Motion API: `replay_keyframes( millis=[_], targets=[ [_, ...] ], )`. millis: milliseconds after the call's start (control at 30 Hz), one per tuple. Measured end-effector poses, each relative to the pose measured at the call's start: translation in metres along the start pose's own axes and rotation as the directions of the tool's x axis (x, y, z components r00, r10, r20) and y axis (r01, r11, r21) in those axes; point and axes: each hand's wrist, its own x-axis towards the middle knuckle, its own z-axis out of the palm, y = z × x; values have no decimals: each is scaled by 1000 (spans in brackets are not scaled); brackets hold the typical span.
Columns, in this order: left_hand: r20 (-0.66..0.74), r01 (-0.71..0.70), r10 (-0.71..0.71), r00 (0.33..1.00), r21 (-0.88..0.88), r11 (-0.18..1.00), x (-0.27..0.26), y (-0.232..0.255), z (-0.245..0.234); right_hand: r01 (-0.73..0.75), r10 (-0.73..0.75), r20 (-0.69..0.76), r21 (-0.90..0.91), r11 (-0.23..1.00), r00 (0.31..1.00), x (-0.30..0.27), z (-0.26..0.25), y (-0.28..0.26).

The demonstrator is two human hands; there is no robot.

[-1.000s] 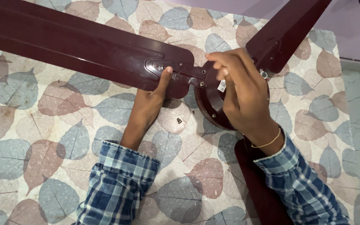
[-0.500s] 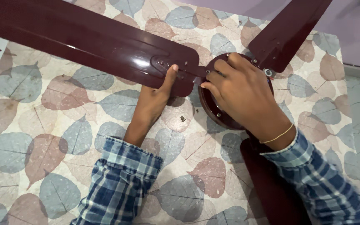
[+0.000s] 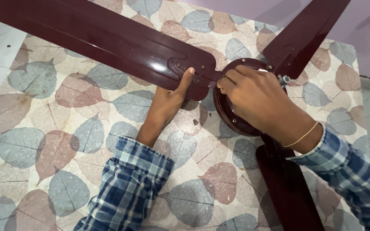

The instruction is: The person attaches maroon ceiling fan blades to the motor housing using a screwdriver. They secure each blade by tightening screws at the mounting points, handling the blades and tools directly.

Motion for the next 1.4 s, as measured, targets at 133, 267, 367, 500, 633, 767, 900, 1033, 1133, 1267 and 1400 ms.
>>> replay_keyframes(
  millis=[133,267,367,500,633,767,900,1033,1133,1267,1400],
  targets=[
    [3,-45,45,999,-24,999,0,0,1,84,-85,16,13,996,996,3,-3,6],
    [6,-23,23,1000,-23,999,0,0,1,222,-221,-35,46,974,975,5,-10,14],
    [11,-33,33,999,-24,999,0,0,0,253,-246,-80,111,961,966,8,-13,16],
    [19,-77,78,997,-38,996,2,0,1,117,-97,-98,228,967,990,3,-21,14],
    [6,-21,21,1000,-22,1000,1,0,0,56,-62,112,53,997,992,6,-19,10],
    [15,11,-10,1000,-45,999,1,1,1,57,-60,117,28,998,991,8,-12,10],
    [26,-15,16,1000,-34,999,1,3,0,18,-26,210,38,999,977,15,-8,10],
    [39,36,-35,999,-29,999,2,5,0,-3,-18,219,95,996,976,15,-10,12],
    [34,33,-33,999,-8,999,2,5,-1,-73,26,309,141,987,951,18,-11,16],
    [29,8,-8,1000,-16,1000,1,5,0,-142,58,292,276,950,955,18,-15,20],
    [31,17,-16,999,-25,1000,2,5,1,-122,51,259,267,956,965,17,-22,22]
  ],
)
